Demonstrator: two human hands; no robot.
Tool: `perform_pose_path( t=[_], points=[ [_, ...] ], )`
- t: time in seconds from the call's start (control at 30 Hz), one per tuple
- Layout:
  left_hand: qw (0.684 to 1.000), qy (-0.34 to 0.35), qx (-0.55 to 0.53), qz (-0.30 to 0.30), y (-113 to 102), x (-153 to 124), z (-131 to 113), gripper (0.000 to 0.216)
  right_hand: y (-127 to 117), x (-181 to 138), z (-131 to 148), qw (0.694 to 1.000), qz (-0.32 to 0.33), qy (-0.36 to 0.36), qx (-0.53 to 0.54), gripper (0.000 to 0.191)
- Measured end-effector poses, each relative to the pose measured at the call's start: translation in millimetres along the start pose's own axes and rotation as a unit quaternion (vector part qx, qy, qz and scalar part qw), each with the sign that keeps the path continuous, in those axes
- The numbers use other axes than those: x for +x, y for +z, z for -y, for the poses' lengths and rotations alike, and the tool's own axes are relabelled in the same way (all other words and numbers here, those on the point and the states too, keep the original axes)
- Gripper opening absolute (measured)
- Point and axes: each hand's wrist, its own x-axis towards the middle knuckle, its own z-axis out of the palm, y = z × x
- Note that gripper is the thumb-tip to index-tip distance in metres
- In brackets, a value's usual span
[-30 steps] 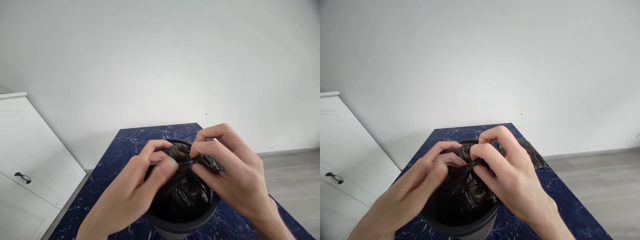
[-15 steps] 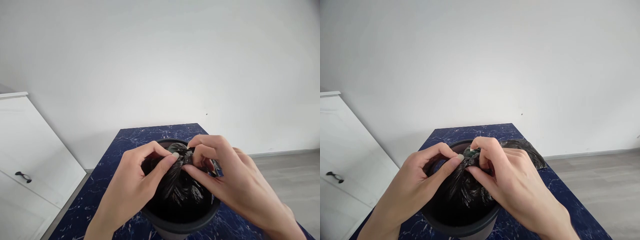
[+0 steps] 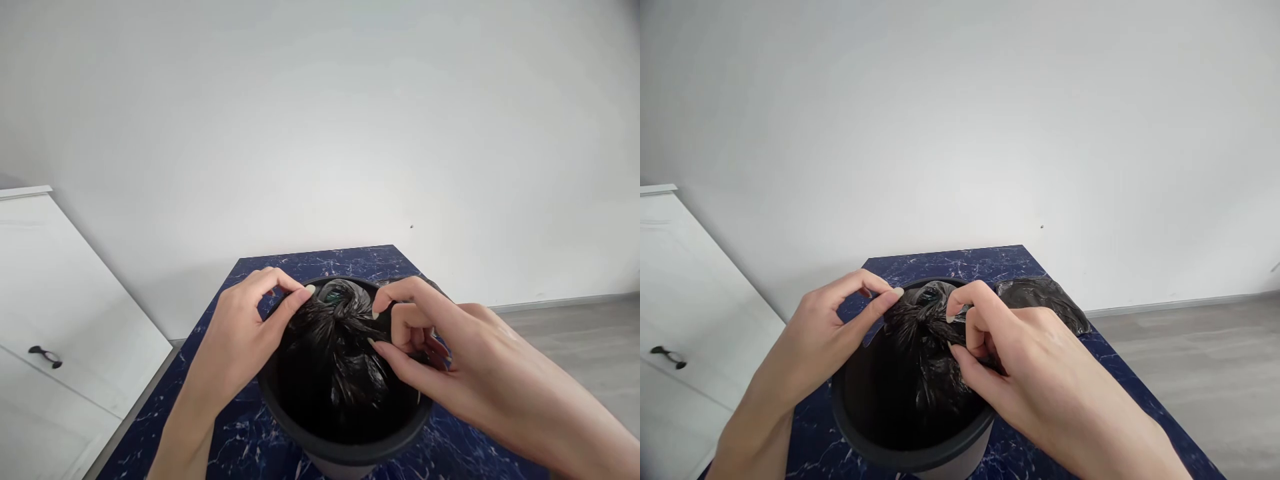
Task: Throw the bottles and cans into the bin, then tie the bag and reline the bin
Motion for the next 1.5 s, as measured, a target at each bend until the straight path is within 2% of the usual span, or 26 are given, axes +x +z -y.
perform_pose_path(
  t=[0.2,0.37,0.6,0.83,0.93,1.07,1.2,1.33,1.5],
  points=[
    [0.998,-0.007,0.059,0.014,-10,9,23,0.038,-5,0,-7,1.0,0.019,0.018,-0.009,0.026],
    [0.996,-0.004,0.088,0.001,-19,14,38,0.042,-11,-2,-13,0.998,0.041,0.04,0.009,0.024],
    [0.994,-0.044,0.099,-0.024,-25,15,38,0.045,-20,-2,-21,0.995,0.05,0.076,0.047,0.013],
    [0.991,-0.065,0.084,-0.082,-27,12,37,0.037,-23,-6,-26,0.992,0.035,0.105,0.064,0.012],
    [0.995,-0.035,0.011,-0.088,-26,8,30,0.029,-23,-9,-31,0.99,0.034,0.118,0.07,0.013],
    [0.991,0.001,-0.101,-0.086,-20,-2,7,0.023,-22,-10,-32,0.989,0.036,0.128,0.064,0.013],
    [0.985,0.019,-0.138,-0.098,-10,-15,-16,0.023,-15,-5,-21,0.992,0.022,0.11,0.051,0.013],
    [0.981,0.046,-0.165,-0.088,-3,-22,-24,0.021,-4,4,-4,0.997,-0.024,0.067,0.038,0.023],
    [0.978,0.065,-0.192,-0.05,2,-27,-31,0.018,11,14,9,0.995,-0.001,0.083,0.061,0.019]
  ],
)
